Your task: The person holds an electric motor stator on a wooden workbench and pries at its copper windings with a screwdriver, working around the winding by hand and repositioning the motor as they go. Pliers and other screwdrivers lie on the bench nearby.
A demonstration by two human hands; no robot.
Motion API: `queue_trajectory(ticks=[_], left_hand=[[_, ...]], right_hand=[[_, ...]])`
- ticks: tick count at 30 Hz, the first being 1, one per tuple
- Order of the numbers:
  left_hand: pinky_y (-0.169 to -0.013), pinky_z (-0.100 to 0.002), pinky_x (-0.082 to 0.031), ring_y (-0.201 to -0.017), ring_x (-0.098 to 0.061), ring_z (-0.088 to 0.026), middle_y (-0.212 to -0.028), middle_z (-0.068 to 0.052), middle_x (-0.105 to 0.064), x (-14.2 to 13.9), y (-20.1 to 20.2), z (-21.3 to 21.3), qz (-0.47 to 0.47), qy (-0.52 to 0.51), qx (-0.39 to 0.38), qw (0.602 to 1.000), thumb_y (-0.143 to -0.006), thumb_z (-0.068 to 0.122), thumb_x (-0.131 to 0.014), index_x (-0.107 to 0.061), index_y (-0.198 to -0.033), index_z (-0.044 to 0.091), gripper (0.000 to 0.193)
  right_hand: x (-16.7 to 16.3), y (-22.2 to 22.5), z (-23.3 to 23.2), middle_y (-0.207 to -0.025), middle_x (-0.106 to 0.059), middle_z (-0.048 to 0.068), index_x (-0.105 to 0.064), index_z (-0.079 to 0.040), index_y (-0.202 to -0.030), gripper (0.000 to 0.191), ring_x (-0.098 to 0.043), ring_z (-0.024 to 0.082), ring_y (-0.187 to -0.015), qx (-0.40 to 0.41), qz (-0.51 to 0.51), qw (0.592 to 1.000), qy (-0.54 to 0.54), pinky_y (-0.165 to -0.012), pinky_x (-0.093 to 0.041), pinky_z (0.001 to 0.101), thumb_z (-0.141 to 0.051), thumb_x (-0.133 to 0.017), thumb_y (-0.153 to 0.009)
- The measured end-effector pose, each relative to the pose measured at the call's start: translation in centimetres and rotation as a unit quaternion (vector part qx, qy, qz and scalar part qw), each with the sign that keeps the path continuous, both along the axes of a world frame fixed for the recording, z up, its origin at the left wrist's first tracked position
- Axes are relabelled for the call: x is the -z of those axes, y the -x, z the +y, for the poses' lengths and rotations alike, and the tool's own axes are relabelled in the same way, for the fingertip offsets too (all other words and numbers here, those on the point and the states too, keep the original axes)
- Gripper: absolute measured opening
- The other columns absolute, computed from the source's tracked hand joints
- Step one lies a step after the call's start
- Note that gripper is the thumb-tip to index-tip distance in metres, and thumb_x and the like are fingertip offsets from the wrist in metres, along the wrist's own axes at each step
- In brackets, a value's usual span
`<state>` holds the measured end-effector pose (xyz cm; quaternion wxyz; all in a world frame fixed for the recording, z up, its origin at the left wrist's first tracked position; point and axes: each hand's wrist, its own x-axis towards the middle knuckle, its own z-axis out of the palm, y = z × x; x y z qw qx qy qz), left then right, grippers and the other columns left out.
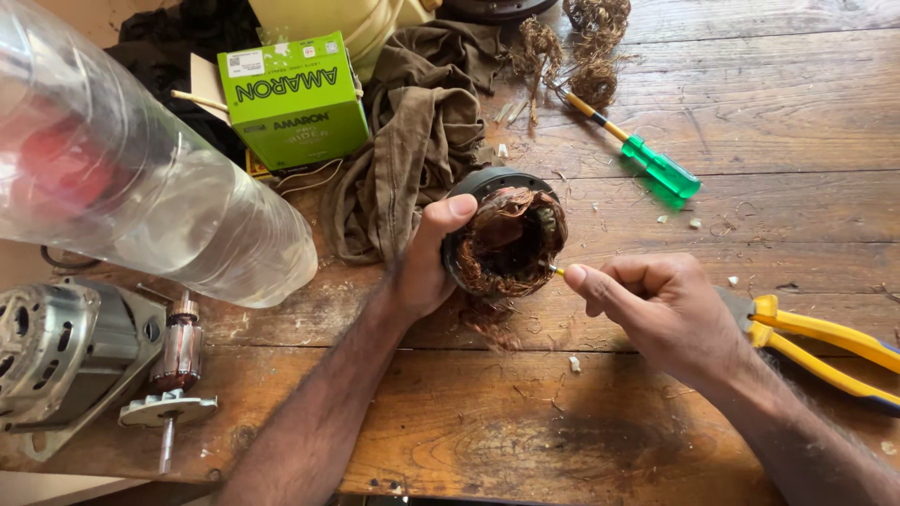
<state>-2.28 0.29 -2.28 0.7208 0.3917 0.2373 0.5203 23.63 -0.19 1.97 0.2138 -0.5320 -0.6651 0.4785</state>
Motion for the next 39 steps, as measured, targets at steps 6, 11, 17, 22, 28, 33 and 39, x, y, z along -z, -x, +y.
queue_trajectory(ticks=[6, 11, 17, 22, 28, 33, 39], left_hand=[[-0.094, -0.045, -0.059, -0.117, -0.066, -0.03, -0.13, -0.019, -0.065, -1.6, 0.4, -0.7, -0.045, -0.02, 0.016, 0.999, -0.095, 0.044, -0.053, -0.042, -0.151, 0.001, 0.072], [-0.097, -0.048, -0.058, -0.116, -0.067, -0.036, -0.134, -0.032, -0.062, -2.0, 0.3, -0.6, -0.074, 0.013, 0.112, 0.991, -0.1, 0.053, -0.049, -0.039, -0.16, -0.006, 0.084], [-0.091, -0.05, -0.062, -0.114, -0.068, -0.035, -0.128, -0.028, -0.064, -2.1, 0.0, -0.1, 0.018, -0.018, 0.07, 0.997, -0.091, 0.054, -0.052, -0.042, -0.152, -0.003, 0.085], [-0.102, -0.041, -0.057, -0.116, -0.067, -0.026, -0.126, -0.017, -0.067, -2.4, 0.0, 0.0, 0.177, -0.154, -0.023, 0.972, -0.09, 0.048, -0.059, -0.05, -0.147, 0.0, 0.076], [-0.106, -0.037, -0.053, -0.114, -0.066, -0.02, -0.124, -0.013, -0.069, -2.3, -0.1, -0.4, 0.231, -0.195, -0.035, 0.952, -0.09, 0.045, -0.063, -0.055, -0.145, 0.001, 0.071], [-0.105, -0.036, -0.055, -0.115, -0.067, -0.019, -0.124, -0.012, -0.07, -2.4, -0.5, -0.6, 0.254, -0.216, -0.069, 0.94, -0.089, 0.046, -0.064, -0.055, -0.144, 0.005, 0.069], [-0.096, -0.032, -0.06, -0.106, -0.072, -0.016, -0.118, -0.009, -0.073, -2.8, -1.4, -1.0, 0.351, -0.228, -0.102, 0.903, -0.088, 0.044, -0.065, -0.056, -0.144, 0.011, 0.066]], right_hand=[[1.8, -0.6, 0.5, -0.05, -0.044, -0.007, -0.069, -0.004, -0.061, 0.045, -0.034, 0.004, -0.046, -0.062, 0.137, 0.984, 0.096, -0.042, -0.022, 0.0264, -0.034, -0.068, -0.095], [2.7, -0.8, 0.6, -0.051, -0.049, -0.006, -0.07, -0.002, -0.062, 0.043, -0.037, 0.004, -0.048, -0.084, 0.156, 0.978, 0.107, -0.042, -0.024, 0.0261, -0.031, -0.072, -0.094], [1.4, -1.0, 0.8, -0.048, -0.045, -0.005, -0.072, -0.004, -0.062, 0.037, -0.035, 0.006, -0.044, -0.033, 0.07, 0.991, 0.113, -0.041, -0.021, 0.0269, -0.031, -0.075, -0.086], [0.8, 0.2, 0.8, -0.047, -0.053, -0.006, -0.078, -0.007, -0.067, 0.036, -0.04, 0.005, -0.043, -0.082, -0.001, 0.995, -0.054, -0.039, -0.028, 0.0277, -0.035, -0.072, -0.088], [0.4, 0.7, 0.3, -0.046, -0.055, -0.001, -0.081, -0.005, -0.073, 0.035, -0.044, 0.006, -0.045, -0.078, -0.068, 0.99, -0.1, -0.04, -0.032, 0.0301, -0.036, -0.073, -0.087], [-0.1, 1.1, 0.1, -0.048, -0.056, 0.001, -0.08, -0.004, -0.074, 0.038, -0.046, 0.007, -0.047, -0.057, -0.076, 0.991, -0.094, -0.042, -0.037, 0.0309, -0.038, -0.072, -0.089], [-0.3, 1.8, -0.4, -0.05, -0.065, 0.008, -0.079, -0.005, -0.078, 0.042, -0.055, 0.012, -0.045, -0.029, -0.148, 0.984, -0.098, -0.044, -0.043, 0.0351, -0.043, -0.072, -0.093]])
